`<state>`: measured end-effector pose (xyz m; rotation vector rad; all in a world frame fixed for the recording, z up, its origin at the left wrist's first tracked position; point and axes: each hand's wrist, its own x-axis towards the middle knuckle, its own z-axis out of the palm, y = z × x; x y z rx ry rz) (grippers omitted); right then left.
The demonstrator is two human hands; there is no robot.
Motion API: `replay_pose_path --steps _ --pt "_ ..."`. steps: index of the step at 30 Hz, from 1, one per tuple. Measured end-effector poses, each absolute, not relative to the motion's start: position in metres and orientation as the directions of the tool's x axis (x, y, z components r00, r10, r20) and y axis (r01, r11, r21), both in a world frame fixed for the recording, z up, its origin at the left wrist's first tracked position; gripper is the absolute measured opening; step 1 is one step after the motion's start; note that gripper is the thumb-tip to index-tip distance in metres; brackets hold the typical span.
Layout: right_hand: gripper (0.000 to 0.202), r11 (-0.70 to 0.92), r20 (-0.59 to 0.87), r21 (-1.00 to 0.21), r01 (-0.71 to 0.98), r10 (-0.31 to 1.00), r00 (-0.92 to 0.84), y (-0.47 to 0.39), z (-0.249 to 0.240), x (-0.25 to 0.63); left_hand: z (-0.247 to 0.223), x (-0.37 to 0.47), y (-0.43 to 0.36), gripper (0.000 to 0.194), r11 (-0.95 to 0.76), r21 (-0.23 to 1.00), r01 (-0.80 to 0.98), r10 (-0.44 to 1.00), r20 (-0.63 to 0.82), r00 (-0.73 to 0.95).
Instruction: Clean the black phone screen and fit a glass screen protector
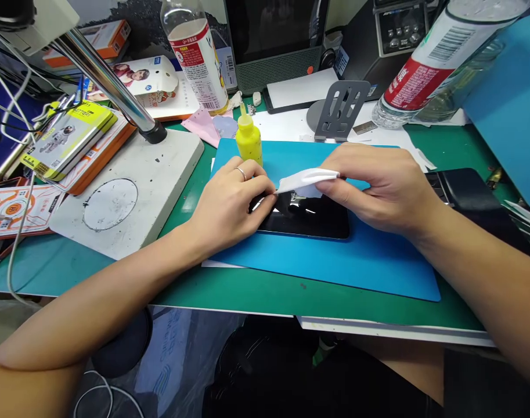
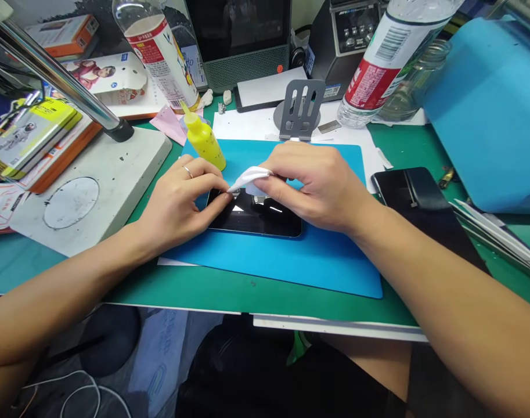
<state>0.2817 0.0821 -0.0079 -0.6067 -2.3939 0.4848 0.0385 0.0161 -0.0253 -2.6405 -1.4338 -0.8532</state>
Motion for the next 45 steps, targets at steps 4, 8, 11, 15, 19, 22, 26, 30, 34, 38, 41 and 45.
replay_pose_path --steps 4,8,11,15,19,22,26,30,34,38,41,45 --pt "0.023 0.807 0.469 -0.426 0.408 0.583 -0.663 0.084 -0.007 0.286 -0.018 0.038 0.014 0.007 -0.554 0.28 0.784 0.765 0.543 0.347" --pt "0.027 0.776 0.503 -0.474 0.415 0.626 -0.596 0.084 -0.012 0.289 -0.012 0.038 0.011 0.009 -0.541 0.348 0.765 0.767 0.577 0.28" --pt "0.041 0.76 0.501 -0.502 0.413 0.645 -0.577 0.083 -0.015 0.29 -0.011 0.037 0.011 0.012 -0.565 0.395 0.724 0.761 0.588 0.273" --pt "0.019 0.797 0.487 -0.489 0.354 0.586 -0.648 0.082 -0.011 0.288 -0.014 0.038 0.011 0.015 -0.579 0.491 0.651 0.777 0.573 0.26" --pt "0.018 0.807 0.46 -0.489 0.33 0.56 -0.689 0.081 -0.007 0.286 -0.021 0.038 0.012 0.014 -0.573 0.569 0.59 0.794 0.563 0.229" --pt "0.017 0.803 0.478 -0.482 0.352 0.577 -0.662 0.082 -0.006 0.288 -0.024 0.037 0.013 0.013 -0.585 0.552 0.595 0.778 0.588 0.219" --pt "0.012 0.799 0.527 -0.469 0.377 0.596 -0.606 0.085 -0.007 0.289 -0.025 0.037 0.014 0.032 -0.576 0.516 0.634 0.789 0.555 0.264" --pt "0.008 0.822 0.529 -0.482 0.304 0.549 -0.647 0.086 -0.008 0.288 -0.024 0.038 0.015 0.046 -0.58 0.459 0.673 0.794 0.503 0.341" --pt "0.01 0.816 0.491 -0.488 0.31 0.55 -0.675 0.084 -0.007 0.287 -0.023 0.037 0.017 0.037 -0.594 0.419 0.687 0.781 0.503 0.369" --pt "0.01 0.823 0.541 -0.463 0.328 0.556 -0.631 0.082 -0.006 0.287 -0.027 0.037 0.017 0.04 -0.558 0.383 0.736 0.809 0.447 0.381" --pt "0.01 0.845 0.556 -0.452 0.286 0.517 -0.651 0.081 -0.005 0.286 -0.032 0.037 0.019 0.048 -0.537 0.359 0.763 0.824 0.416 0.385" --pt "0.015 0.878 0.589 -0.432 0.205 0.447 -0.673 0.078 -0.004 0.283 -0.034 0.039 0.021 0.056 -0.574 0.327 0.751 0.8 0.418 0.43"
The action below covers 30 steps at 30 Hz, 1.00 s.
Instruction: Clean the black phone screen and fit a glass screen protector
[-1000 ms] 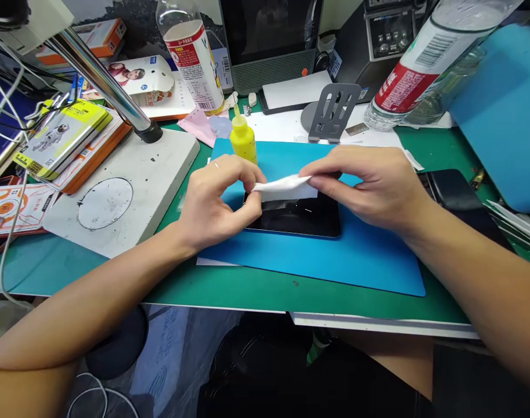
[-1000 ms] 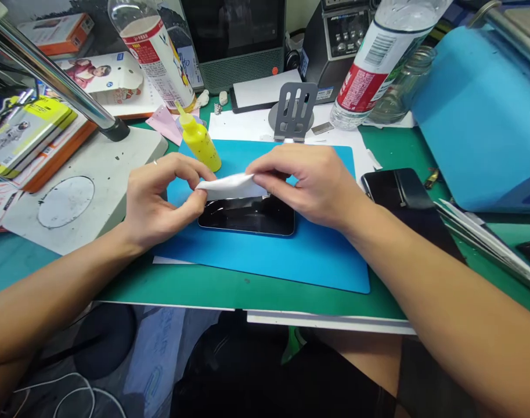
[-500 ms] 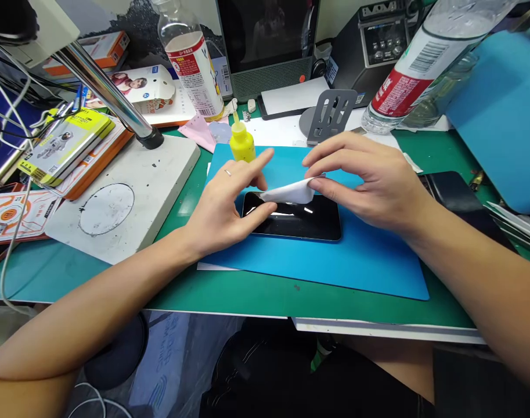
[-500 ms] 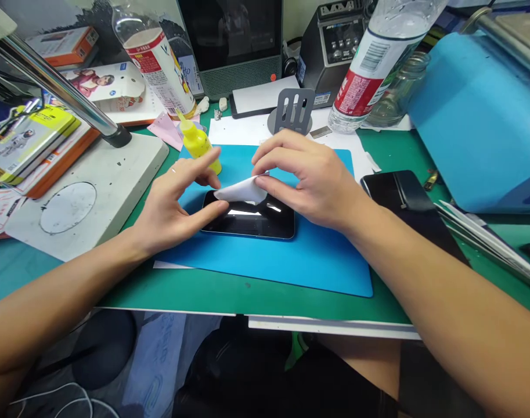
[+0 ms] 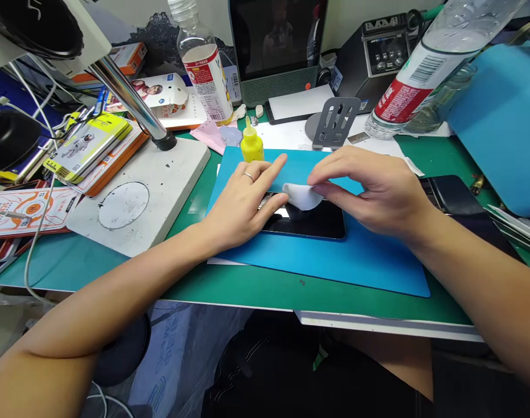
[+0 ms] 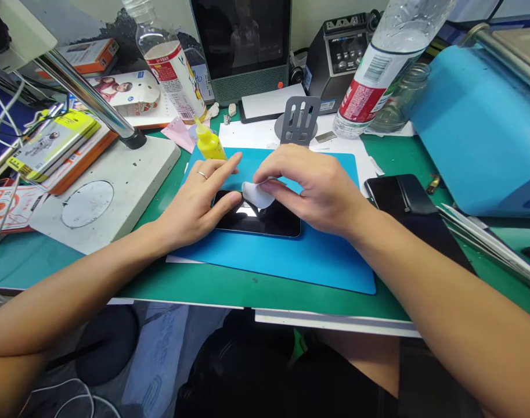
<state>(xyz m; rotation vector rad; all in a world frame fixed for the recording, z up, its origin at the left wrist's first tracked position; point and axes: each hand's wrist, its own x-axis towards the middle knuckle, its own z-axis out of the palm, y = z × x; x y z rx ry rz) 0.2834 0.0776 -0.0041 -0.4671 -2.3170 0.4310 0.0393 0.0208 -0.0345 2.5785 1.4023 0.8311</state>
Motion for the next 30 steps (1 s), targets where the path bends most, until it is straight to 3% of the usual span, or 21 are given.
replay_pose_path --steps 5,16,24,27,30 --pt "0.02 0.893 0.622 -0.408 0.191 0.425 -0.657 0.076 -0.006 0.284 -0.027 0.043 0.019 0.021 -0.611 0.335 0.718 0.776 0.433 0.458" --pt "0.014 0.868 0.608 -0.36 0.342 0.497 -0.62 0.084 -0.007 0.288 -0.022 0.042 0.015 0.005 -0.596 0.384 0.705 0.743 0.595 0.305" --pt "0.011 0.852 0.576 -0.393 0.346 0.521 -0.629 0.087 -0.007 0.29 -0.026 0.04 0.015 0.014 -0.573 0.452 0.684 0.752 0.622 0.219" --pt "0.01 0.858 0.567 -0.383 0.343 0.511 -0.646 0.087 -0.007 0.29 -0.025 0.038 0.016 0.026 -0.571 0.433 0.698 0.756 0.609 0.241" --pt "0.011 0.875 0.565 -0.352 0.332 0.482 -0.67 0.086 -0.007 0.289 -0.025 0.037 0.017 0.025 -0.605 0.378 0.701 0.722 0.631 0.283"
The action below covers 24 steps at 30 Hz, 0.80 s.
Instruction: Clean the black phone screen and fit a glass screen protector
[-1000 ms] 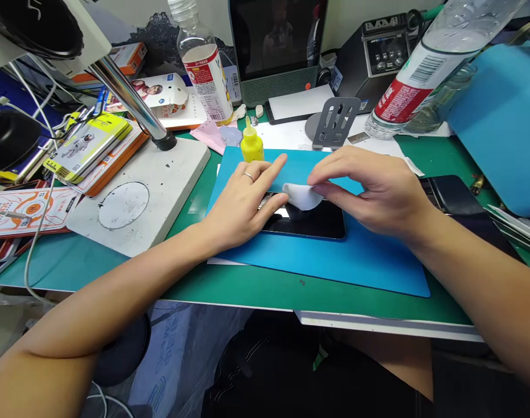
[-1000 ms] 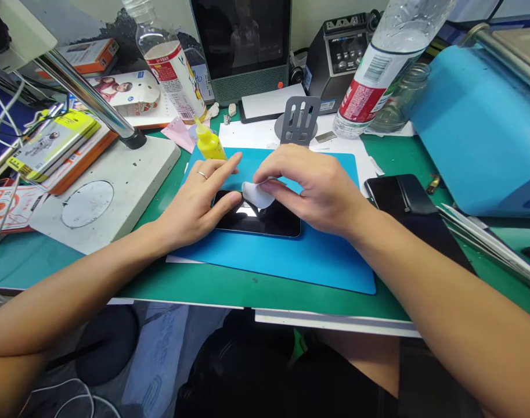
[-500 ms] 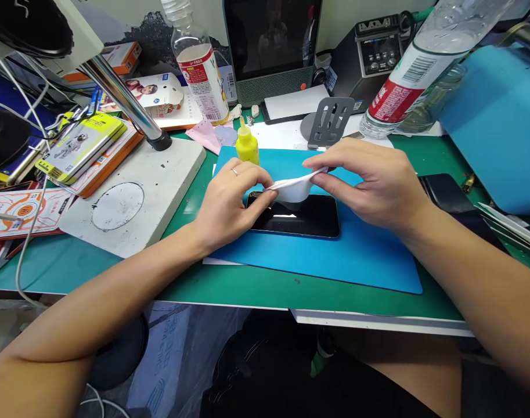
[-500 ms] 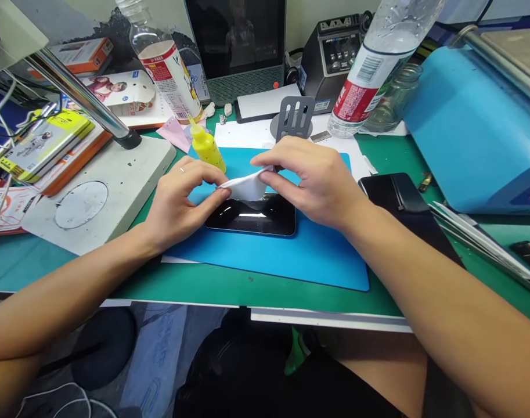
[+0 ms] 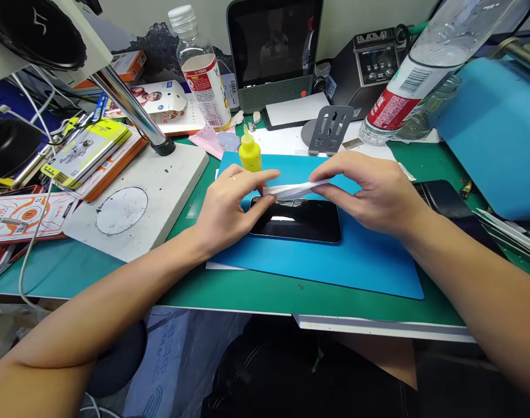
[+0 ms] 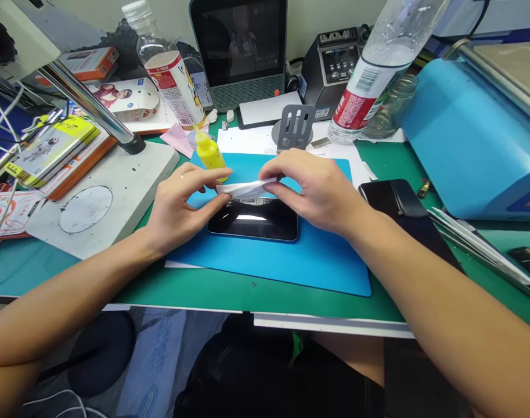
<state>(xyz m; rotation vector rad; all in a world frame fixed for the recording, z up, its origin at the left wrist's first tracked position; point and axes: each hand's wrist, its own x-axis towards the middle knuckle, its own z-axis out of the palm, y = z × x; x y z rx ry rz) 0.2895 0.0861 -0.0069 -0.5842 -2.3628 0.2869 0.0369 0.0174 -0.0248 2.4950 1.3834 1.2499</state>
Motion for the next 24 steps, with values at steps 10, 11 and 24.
replay_pose_path --steps 10,11,24 --pt "0.017 0.89 0.571 -0.31 0.334 0.455 -0.683 0.0864 -0.0059 0.2918 -0.0239 0.0356 0.0202 0.009 -0.625 0.355 0.695 0.694 0.661 0.286" --pt "0.012 0.885 0.564 -0.327 0.331 0.464 -0.684 0.0863 -0.0057 0.2923 -0.0232 0.0354 0.0198 0.011 -0.625 0.354 0.695 0.69 0.667 0.281" --pt "0.039 0.876 0.409 -0.364 0.317 0.456 -0.79 0.0851 -0.0116 0.2863 -0.0234 0.035 0.0172 0.005 -0.683 0.34 0.646 0.656 0.675 0.338"
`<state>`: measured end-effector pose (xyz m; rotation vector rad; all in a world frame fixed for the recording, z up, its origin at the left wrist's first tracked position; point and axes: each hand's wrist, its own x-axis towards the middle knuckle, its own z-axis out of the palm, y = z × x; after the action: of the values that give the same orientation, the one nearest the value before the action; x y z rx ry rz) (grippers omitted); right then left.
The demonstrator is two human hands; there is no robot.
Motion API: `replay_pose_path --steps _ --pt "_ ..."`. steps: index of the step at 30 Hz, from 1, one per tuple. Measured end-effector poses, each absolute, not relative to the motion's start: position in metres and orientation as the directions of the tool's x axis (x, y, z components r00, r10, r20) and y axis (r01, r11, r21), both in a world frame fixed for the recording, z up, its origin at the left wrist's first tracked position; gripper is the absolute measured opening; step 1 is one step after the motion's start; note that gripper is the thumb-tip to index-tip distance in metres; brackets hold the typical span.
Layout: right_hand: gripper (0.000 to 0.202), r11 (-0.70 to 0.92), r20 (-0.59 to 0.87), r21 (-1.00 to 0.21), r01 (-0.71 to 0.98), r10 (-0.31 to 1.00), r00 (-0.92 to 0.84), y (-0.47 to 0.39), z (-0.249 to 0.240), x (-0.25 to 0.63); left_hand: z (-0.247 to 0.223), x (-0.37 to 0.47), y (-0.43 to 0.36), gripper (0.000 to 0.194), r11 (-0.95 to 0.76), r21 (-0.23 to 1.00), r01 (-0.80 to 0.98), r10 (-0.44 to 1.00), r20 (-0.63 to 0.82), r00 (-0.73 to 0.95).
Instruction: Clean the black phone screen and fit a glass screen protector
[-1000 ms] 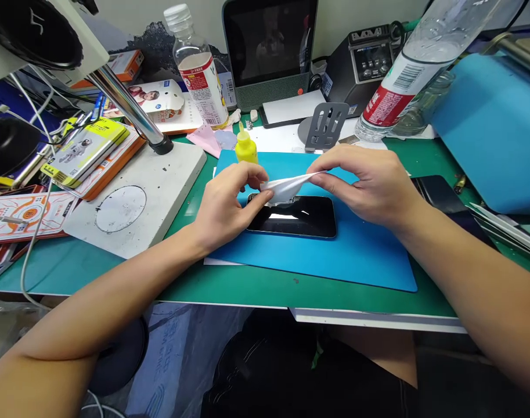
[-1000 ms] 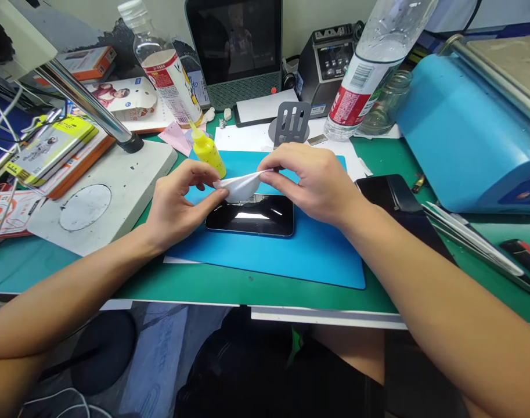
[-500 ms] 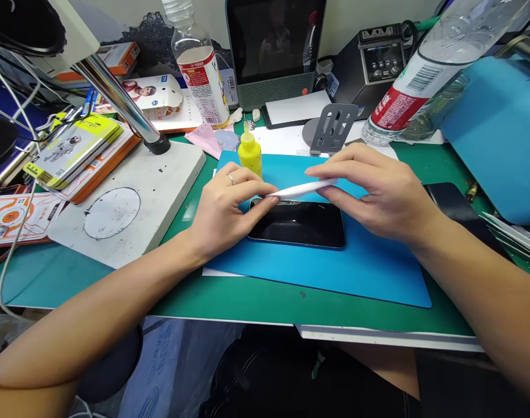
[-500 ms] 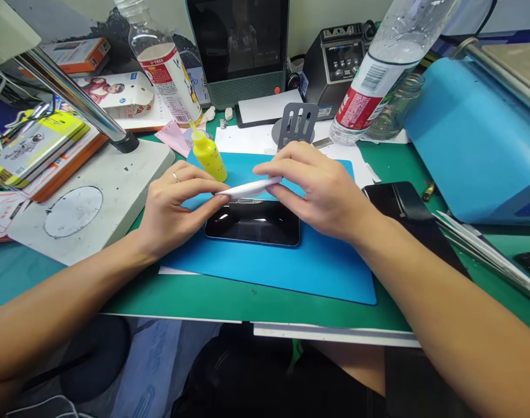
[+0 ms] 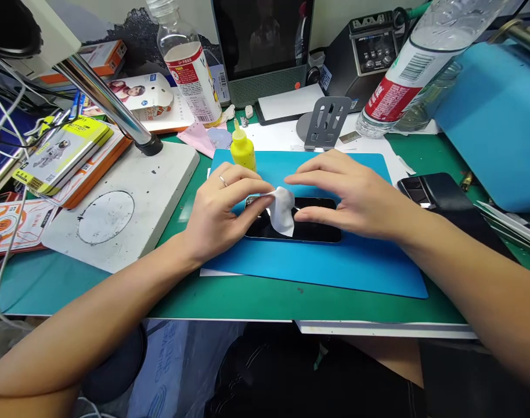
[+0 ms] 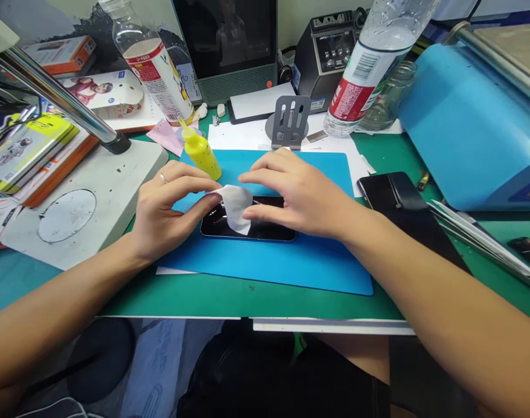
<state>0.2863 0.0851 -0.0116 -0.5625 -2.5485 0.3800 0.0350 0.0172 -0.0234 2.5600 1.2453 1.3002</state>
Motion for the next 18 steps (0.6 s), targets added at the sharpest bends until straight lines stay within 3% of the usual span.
replay_pose_path --steps 2,6,11,18 --pt "0.024 0.876 0.42 -0.355 0.326 0.461 -0.782 0.0847 -0.0119 0.2857 -0.0226 0.0356 0.0171 0.003 -0.691 0.338 0.638 0.648 0.681 0.341" --pt "0.022 0.857 0.44 -0.396 0.329 0.492 -0.752 0.0831 -0.0106 0.2852 -0.0214 0.0364 0.0177 0.003 -0.705 0.341 0.622 0.631 0.702 0.33" --pt "0.042 0.847 0.339 -0.458 0.271 0.448 -0.827 0.0819 -0.014 0.2798 -0.0202 0.0359 0.0163 0.016 -0.763 0.316 0.565 0.589 0.701 0.403" --pt "0.043 0.799 0.329 -0.565 0.207 0.448 -0.831 0.076 -0.0116 0.2791 -0.0191 0.0368 0.0108 0.039 -0.816 0.321 0.48 0.56 0.641 0.525"
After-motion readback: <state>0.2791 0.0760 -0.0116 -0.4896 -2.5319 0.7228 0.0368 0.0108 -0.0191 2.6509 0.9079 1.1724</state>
